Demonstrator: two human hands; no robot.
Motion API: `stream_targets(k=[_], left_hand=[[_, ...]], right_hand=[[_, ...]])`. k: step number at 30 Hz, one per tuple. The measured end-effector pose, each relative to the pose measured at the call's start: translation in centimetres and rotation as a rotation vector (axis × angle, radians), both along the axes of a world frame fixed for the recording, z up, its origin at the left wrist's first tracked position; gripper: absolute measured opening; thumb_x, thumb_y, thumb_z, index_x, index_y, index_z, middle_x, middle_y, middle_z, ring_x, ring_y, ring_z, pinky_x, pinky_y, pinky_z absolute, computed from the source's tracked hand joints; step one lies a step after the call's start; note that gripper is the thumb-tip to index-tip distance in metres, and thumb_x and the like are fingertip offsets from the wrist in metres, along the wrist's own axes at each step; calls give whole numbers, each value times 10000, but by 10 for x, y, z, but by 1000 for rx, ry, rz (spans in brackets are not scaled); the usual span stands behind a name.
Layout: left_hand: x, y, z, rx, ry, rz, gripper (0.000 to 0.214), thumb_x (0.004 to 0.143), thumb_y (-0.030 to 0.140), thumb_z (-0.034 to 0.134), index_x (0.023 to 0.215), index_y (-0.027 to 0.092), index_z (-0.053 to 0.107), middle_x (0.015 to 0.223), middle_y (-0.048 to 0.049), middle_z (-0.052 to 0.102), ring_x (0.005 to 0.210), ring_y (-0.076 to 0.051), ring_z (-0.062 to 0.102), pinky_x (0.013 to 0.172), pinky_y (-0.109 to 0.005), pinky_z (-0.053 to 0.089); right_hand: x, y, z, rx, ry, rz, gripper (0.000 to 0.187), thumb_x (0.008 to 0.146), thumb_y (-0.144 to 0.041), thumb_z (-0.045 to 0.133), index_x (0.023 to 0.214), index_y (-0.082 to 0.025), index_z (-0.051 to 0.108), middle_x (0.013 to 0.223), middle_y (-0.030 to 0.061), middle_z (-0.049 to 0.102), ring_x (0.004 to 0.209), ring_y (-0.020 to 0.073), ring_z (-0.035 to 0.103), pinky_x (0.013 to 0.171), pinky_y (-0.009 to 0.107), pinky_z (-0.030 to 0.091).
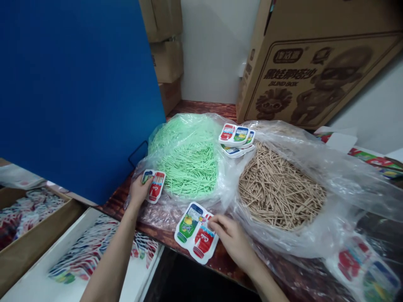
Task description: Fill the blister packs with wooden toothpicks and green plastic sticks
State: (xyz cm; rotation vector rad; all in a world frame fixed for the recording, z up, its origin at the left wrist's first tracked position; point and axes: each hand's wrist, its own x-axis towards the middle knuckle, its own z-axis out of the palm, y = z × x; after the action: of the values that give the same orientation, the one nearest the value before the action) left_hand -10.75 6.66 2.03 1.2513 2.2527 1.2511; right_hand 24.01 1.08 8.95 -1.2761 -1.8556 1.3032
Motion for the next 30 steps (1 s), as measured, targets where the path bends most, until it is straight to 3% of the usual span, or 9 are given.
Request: stream_targets(k=[5,10,14,17,21,25,30], left_hand=[[5,-1,3,-30,111,47,469,784,405,594,1189,169,595,1149,-156,680,1054,-322,620,926,-429,437],[13,-18,13,12,344,63,581,852,411,527,1350,119,459,1330,-212,554,1227,-346,508,1023,-464,381],[34,-38,13,125,444,76,562,884,413,489,1363,127,428,1357,-204,512,1282,-338,443,1067,-477,338],[56,-55,10,187,429,6,497,899,392,480,1329,143,458,1341,-190,516,1275,-314,453,1077,-463,343],[77,-71,6,215,370,-87,443,899,365,492,1293,162,488,1319,-175,527,1249,-303,479,1067,-469,369],[86,-75,4,215,270,-115,410,889,357,510,1263,189,509,1298,-153,535,1234,-292,497,1047,-470,400],[98,-73,4,204,137,-175,369,888,352,517,1221,196,538,1280,-140,548,1223,-279,510,980,-452,466]], right_hand=[[-34,70,-11,257,-179,54,197,891,-199,463,764,-181,612,783,22,638,768,174,586,722,286,419],[-34,112,-25,414,-397,-33,201,902,-151,449,836,-172,637,860,54,651,823,179,583,744,278,404],[-34,118,-22,558,-619,98,220,907,-100,444,922,-166,653,946,81,645,928,200,549,788,285,389],[-35,120,-21,680,-787,256,281,890,-57,460,1060,-187,642,1045,111,615,1016,242,496,812,325,372],[-35,127,-23,742,-879,344,389,898,-112,504,1269,-225,536,1141,135,573,1064,275,460,806,356,369],[-46,131,-23,728,-908,350,274,865,-198,586,1136,-160,604,1139,157,566,1068,300,460,827,386,374],[-67,118,-27,786,-956,323,236,862,-79,465,1024,-88,635,1110,206,576,1066,318,462,931,467,315]])
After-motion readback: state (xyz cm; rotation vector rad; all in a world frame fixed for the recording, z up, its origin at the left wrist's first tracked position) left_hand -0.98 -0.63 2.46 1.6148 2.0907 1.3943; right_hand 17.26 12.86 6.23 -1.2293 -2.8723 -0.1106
